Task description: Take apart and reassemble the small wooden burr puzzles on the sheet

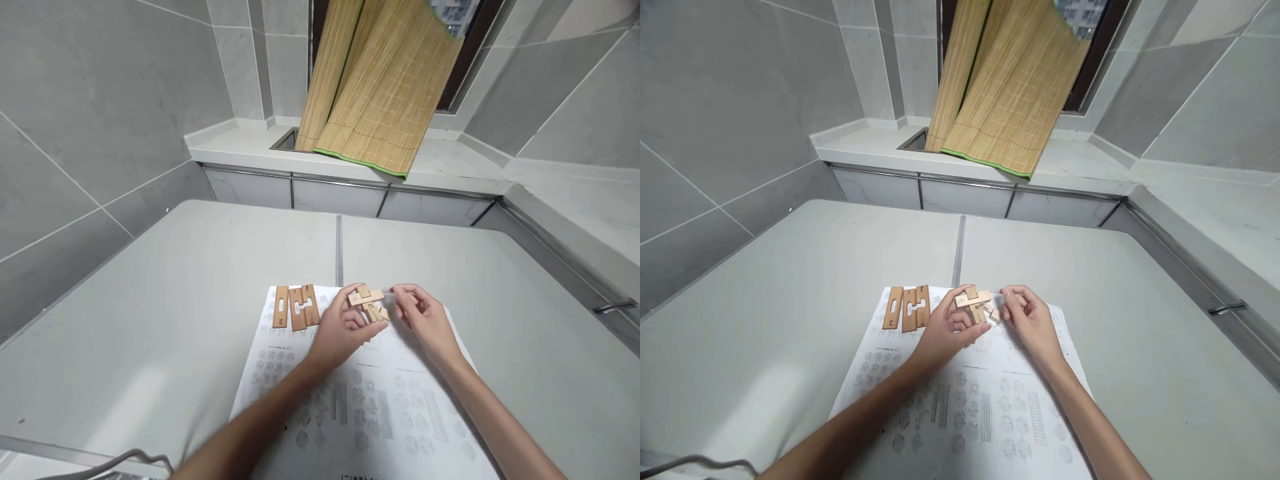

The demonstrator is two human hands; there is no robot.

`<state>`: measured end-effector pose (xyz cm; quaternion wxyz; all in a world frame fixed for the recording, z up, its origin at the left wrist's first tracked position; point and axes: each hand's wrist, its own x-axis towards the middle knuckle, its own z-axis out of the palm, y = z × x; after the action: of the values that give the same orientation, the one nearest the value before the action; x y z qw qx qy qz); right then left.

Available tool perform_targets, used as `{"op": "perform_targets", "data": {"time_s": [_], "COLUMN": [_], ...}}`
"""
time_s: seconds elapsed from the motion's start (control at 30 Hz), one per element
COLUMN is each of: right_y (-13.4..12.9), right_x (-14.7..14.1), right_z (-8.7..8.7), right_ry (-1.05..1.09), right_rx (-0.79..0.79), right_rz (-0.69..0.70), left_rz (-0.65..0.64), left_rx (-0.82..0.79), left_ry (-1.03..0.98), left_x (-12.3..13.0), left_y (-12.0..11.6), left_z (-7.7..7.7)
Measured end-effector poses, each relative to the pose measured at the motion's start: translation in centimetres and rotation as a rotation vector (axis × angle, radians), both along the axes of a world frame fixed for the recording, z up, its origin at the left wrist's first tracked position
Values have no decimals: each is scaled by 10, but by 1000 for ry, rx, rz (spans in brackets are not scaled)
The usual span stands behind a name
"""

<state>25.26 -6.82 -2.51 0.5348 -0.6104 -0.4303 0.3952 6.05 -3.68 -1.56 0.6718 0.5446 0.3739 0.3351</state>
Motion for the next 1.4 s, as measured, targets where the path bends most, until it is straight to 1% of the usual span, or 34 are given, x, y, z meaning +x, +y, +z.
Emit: {"op": "perform_targets", "data": {"time_s": [0.07,0.13,0.3,0.4,0.47,0.57,0.6,0.67,0.73,0.77,0.83,0.93,1.0,1.07,1.23,1.3,1.4], "right_y": [1,1,0,-1,-1,-1,0,1,1,2,2,2,2,1,1,1,1], "right_x": [2,2,0,-1,-1,-1,0,0,1,2,2,3,4,5,8,8,4], "right_z": [-3,-5,-9,-12,-14,-15,-15,-13,-9,-7,-3,2,3,2,-1,-2,1], "right_ry": [-173,-323,-602,-691,-714,-656,-591,-392,-187,-117,-45,21,51,26,-153,-148,-82], "right_rx": [26,48,107,120,136,100,68,30,43,48,25,-9,21,53,71,77,80], "right_rz": [-71,-67,112,212,240,194,164,115,107,113,127,140,133,111,11,8,15], "left_rz": [34,56,84,99,98,87,86,89,93,91,87,80,77,72,73,71,75], "left_rx": [-27,-40,-57,-59,-55,-45,-43,-43,-47,-50,-49,-45,-43,-36,-1,8,20], "left_ry": [-14,-23,-62,-65,-63,-59,-55,-47,-37,-29,-5,19,15,3,-11,-6,3], "left_x": [1,1,2,2,2,2,2,2,2,2,2,1,1,1,2,2,2], "left_y": [1,2,3,3,3,3,3,3,2,2,2,1,1,1,1,1,0], "left_z": [0,0,0,0,0,0,0,-1,-1,0,1,2,2,0,-6,-6,-5]}}
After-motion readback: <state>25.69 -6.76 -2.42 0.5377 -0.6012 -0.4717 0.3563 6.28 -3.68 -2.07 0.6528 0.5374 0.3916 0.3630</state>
